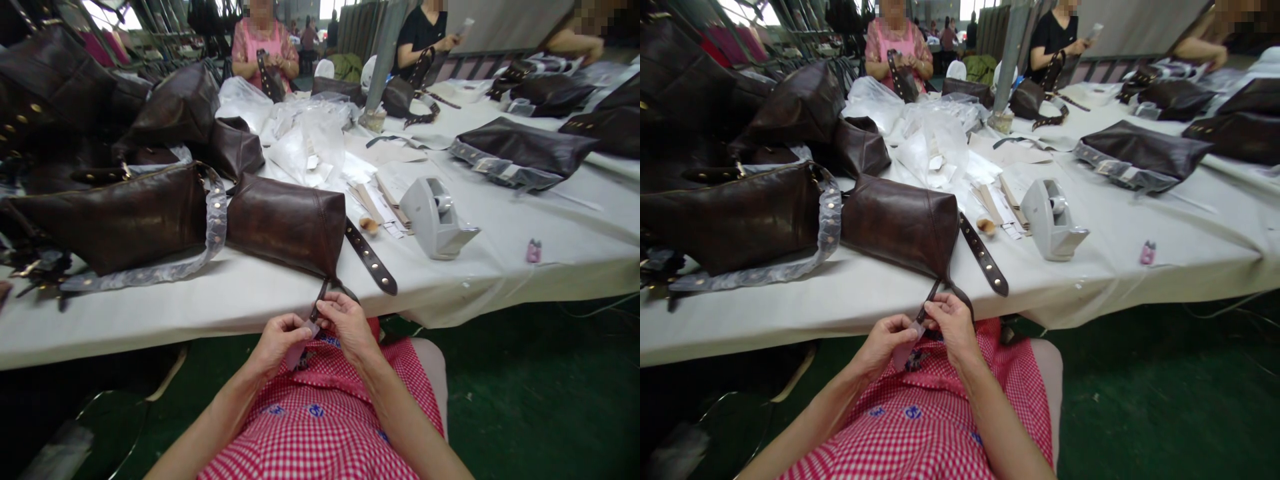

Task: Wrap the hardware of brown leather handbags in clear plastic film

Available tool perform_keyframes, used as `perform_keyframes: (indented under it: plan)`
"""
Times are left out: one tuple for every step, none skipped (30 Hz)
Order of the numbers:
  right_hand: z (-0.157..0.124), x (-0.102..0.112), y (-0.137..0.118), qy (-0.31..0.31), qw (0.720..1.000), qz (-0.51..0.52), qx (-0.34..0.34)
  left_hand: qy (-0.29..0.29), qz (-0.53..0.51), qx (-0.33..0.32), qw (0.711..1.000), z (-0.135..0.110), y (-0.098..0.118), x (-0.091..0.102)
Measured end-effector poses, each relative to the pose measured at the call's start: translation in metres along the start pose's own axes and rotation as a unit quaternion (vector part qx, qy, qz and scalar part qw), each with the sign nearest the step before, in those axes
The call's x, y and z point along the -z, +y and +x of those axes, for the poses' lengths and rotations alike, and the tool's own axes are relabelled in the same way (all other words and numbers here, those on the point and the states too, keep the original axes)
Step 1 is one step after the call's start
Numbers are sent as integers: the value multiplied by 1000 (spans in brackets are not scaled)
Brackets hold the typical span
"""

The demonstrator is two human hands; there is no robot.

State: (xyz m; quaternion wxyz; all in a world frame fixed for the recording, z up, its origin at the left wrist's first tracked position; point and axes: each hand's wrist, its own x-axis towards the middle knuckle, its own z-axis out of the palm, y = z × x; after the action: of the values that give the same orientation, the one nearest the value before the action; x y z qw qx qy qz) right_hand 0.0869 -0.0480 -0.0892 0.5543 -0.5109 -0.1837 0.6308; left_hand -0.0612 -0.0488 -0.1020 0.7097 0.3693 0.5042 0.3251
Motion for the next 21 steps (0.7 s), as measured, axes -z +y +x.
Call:
perform_keyframes:
  plan:
    - [0,0,0,1,1000,-1,2,2,-6,0,1000,0,0,0]
    - [0,0,0,1,1000,-3,4,5,-11,1,1000,0,0,0]
    - [0,1,1,2,1000,-4,5,8,-15,3,1000,1,0,0]
    - [1,1,2,2,1000,-6,6,11,-17,4,1000,1,0,0]
    - [1,1,2,3,1000,-8,7,14,-18,4,1000,1,0,0]
    - [2,1,3,4,1000,-11,8,14,-19,4,1000,2,0,-1]
    - [2,1,3,6,1000,-13,9,14,-19,2,1000,2,0,-1]
    - [2,1,3,7,1000,-15,10,14,-19,1,1000,3,0,-2]
    - [2,1,3,7,1000,-15,10,14,-19,0,1000,3,0,-2]
    - [2,1,2,6,1000,-15,9,16,-19,0,1000,3,0,-3]
    - [2,1,2,5,1000,-13,9,18,-18,-1,1000,3,0,-3]
    - [1,1,1,3,1000,-12,8,20,-17,0,1000,4,0,-4]
    - [1,1,1,1,1000,-10,7,23,-15,1,1000,4,0,-4]
    - [1,1,1,-1,1000,-10,7,24,-11,3,1000,3,1,-4]
    - [0,1,1,-4,1000,-11,8,25,-8,4,1000,3,1,-4]
    - [0,1,1,-6,1000,-12,9,26,-5,5,1000,3,1,-4]
    - [0,1,1,-9,1000,-14,9,27,-3,8,1000,3,1,-3]
    - [0,2,1,-12,1000,-16,9,29,-3,10,1000,3,1,-3]
    - [0,2,2,-14,1000,-17,8,30,-4,13,999,3,1,-3]
    - [0,3,2,-17,1000,-17,6,30,-5,15,999,3,1,-3]
    - [0,3,2,-18,1000,-18,4,29,-6,16,999,3,1,-3]
